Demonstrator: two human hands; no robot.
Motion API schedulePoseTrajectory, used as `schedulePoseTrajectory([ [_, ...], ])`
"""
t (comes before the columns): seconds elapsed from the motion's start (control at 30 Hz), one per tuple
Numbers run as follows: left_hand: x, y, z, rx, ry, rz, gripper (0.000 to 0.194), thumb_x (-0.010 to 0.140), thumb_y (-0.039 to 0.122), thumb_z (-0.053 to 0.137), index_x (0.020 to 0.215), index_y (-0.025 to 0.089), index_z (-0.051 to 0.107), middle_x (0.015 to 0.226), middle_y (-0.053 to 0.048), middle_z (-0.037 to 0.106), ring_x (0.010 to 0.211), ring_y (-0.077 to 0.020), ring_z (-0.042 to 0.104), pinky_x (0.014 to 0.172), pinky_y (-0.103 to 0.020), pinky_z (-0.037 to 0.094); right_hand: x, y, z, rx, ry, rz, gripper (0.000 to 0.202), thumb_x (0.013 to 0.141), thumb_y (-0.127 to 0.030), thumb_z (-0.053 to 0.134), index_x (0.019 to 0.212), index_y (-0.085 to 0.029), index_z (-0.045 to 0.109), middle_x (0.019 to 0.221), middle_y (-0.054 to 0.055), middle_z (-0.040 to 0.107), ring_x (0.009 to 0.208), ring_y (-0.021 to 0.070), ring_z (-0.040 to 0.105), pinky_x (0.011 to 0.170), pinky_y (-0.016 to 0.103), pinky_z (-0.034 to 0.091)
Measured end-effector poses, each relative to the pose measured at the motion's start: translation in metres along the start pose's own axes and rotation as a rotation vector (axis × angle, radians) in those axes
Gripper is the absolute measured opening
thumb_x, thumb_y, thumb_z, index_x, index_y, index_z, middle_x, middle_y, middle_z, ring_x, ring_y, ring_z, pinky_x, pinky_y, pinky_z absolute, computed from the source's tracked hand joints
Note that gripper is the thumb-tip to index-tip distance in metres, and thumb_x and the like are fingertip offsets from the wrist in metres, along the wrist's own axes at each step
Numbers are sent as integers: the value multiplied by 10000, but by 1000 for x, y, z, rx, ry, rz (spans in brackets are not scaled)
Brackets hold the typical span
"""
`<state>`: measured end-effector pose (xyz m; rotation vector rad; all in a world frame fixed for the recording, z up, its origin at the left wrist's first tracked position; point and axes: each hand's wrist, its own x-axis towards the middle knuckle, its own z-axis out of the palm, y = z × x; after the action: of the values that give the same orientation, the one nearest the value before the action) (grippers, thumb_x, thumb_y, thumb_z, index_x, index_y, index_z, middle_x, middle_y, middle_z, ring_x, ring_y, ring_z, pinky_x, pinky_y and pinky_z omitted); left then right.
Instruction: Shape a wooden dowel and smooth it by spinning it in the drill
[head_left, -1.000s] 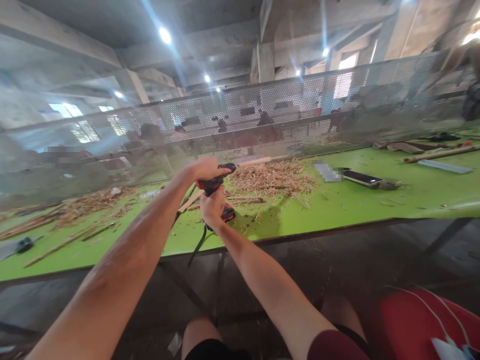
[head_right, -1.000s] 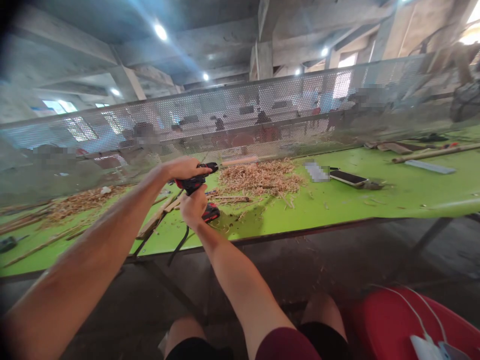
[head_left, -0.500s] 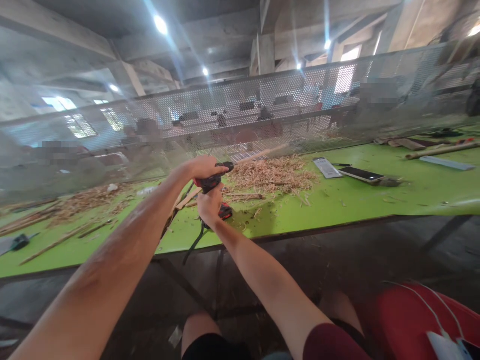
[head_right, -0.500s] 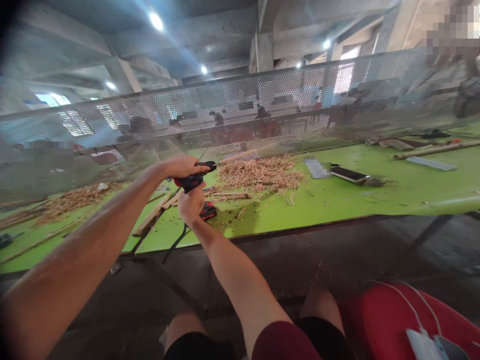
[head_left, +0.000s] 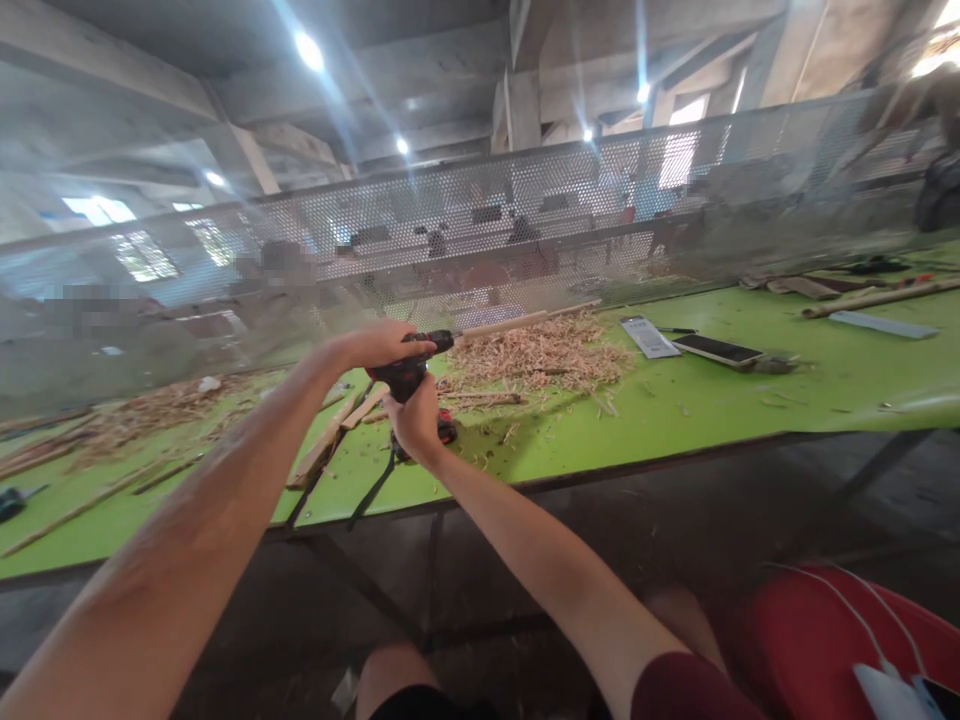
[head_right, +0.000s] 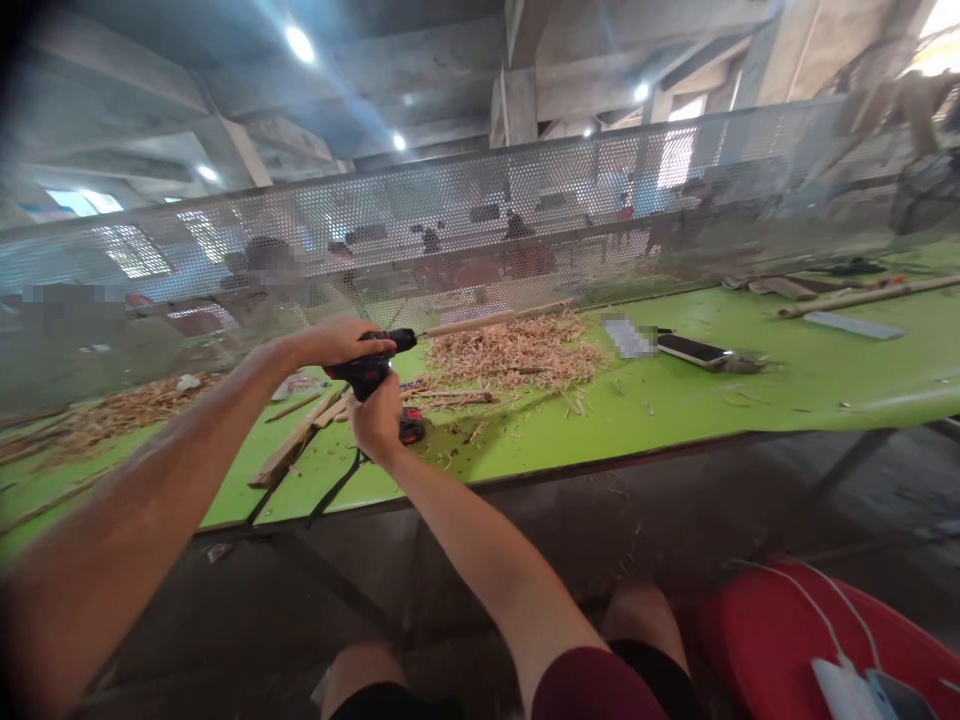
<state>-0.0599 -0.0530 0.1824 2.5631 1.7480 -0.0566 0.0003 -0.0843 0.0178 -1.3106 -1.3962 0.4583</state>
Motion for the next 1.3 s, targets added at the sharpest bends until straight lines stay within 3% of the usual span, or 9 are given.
schedulePoseTrajectory([
  [0.1,3,-19,3,-48,8,9,656,896,738,441,1102,184,727,942,-138,750,742,-232,695,571,-279,467,-2,10,-49,-75,-36,-130,373,789,-142,745,1147,-126,640,1143,162,689,1025,272,698,936,396,582],
  [0.23,3,-24,3,-122,-42,6,685,872,772,462,1149,203,726,1005,-149,751,747,-229,694,542,-269,473,23,22,-156,-194,-25,-376,170,909,-67,612,988,-192,696,1059,98,686,1106,252,623,1057,429,516],
  [0.37,-4,-10,1,-118,-52,45,593,928,700,477,1122,182,692,999,-132,748,745,-192,659,536,-230,453,72,34,-257,-449,27,-588,346,923,22,578,1173,-158,736,1231,164,652,1304,293,498,1160,505,397],
  [0.47,-9,-4,1,-123,-45,40,523,968,616,474,1115,150,663,971,-114,735,721,-163,619,534,-211,418,104,46,-299,-724,-36,-657,465,880,68,645,1311,-90,715,1312,216,634,1324,283,492,1206,515,283],
  [0.63,-12,-5,6,-62,34,43,498,982,562,438,1092,131,665,964,-114,726,773,-169,596,613,-230,409,140,60,-306,-693,-213,-580,254,982,-69,648,1180,-102,805,1107,175,734,1017,173,625,980,441,413],
  [0.7,-10,-6,8,-51,62,44,531,975,589,409,1090,141,669,951,-117,728,778,-182,611,642,-248,417,150,61,-300,-670,-240,-558,229,998,-88,627,1109,-89,827,1011,156,746,894,145,617,872,383,437],
  [0.83,-7,-8,9,-8,87,56,554,941,626,404,1066,172,697,947,-129,744,812,-219,642,702,-274,421,161,60,-294,-613,-260,-502,222,973,-106,649,1099,-53,825,1065,178,745,828,104,593,776,313,432],
  [1.0,-9,-6,8,12,100,40,584,922,628,408,1123,184,729,934,-134,755,829,-241,659,726,-290,411,164,56,-295,-551,-364,-436,242,945,-95,610,1021,-15,826,844,94,753,589,29,486,648,282,396],
  [1.3,-10,-8,8,18,87,28,596,937,622,402,1146,164,721,1024,-135,764,883,-229,657,756,-270,418,165,62,-298,-487,-339,-461,237,889,7,671,1051,-78,823,835,64,764,638,19,507,667,268,403],
])
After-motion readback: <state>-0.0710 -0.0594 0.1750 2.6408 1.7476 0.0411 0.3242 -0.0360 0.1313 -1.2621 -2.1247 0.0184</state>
